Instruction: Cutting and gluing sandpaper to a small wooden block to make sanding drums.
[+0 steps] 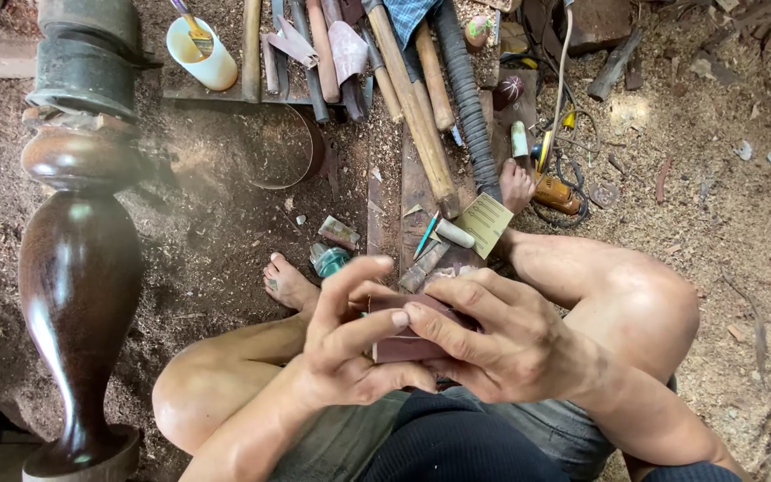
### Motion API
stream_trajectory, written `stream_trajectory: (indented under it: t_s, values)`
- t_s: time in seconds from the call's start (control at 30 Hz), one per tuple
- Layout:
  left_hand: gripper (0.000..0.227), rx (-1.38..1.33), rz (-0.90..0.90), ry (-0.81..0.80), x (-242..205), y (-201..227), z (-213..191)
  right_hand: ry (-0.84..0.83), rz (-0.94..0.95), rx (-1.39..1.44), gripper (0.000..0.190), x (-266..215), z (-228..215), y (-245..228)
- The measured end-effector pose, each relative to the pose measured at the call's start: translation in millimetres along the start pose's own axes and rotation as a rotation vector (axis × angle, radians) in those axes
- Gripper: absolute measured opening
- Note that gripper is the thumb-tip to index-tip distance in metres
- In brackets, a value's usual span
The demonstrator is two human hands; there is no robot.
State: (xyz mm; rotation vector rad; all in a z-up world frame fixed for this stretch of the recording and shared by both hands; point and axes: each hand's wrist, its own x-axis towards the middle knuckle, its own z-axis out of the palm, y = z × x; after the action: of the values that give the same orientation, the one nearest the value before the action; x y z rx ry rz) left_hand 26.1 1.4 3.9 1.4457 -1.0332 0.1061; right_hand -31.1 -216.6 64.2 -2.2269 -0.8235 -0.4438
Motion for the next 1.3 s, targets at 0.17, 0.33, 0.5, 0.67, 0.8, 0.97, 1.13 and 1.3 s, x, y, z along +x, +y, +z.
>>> stream_trajectory:
  t_s: [0.17,0.33,0.5,0.67,0.8,0.97,1.13,1.3]
  values:
    - [0.071,0.217,0.193,0.04,-1,-3,4,-0.008,0.012,0.073,0.064,-1,-5,1]
    - [0.069,0.125,0.145,-0.011,-3,-3,-4,-0.029,0.036,0.095,0.061,-4,-4,5]
    - [0.067,0.069,0.137,0.006,-5,0,4,0.139,-0.109,0.275,0.048,-16,4,14]
    - [0.067,0.01,0.085,-0.001,-13,2,7,0.08,-0.268,0.14,0.04,-14,1,17]
    - [0.068,0.021,0.033,0.006,-10,6,7,0.09,-0.287,0.126,0.038,-14,4,16]
    - [0.065,-0.077,-0.04,0.018,-13,6,0,0.056,-0.175,0.195,0.053,-18,6,19]
    - [0.064,-0.059,-0.036,0.036,-13,4,-4,0.01,0.031,0.492,0.081,-17,4,21]
    - [0.061,-0.009,0.019,0.01,-12,5,-5,-0.036,-0.02,0.291,0.079,-15,7,13]
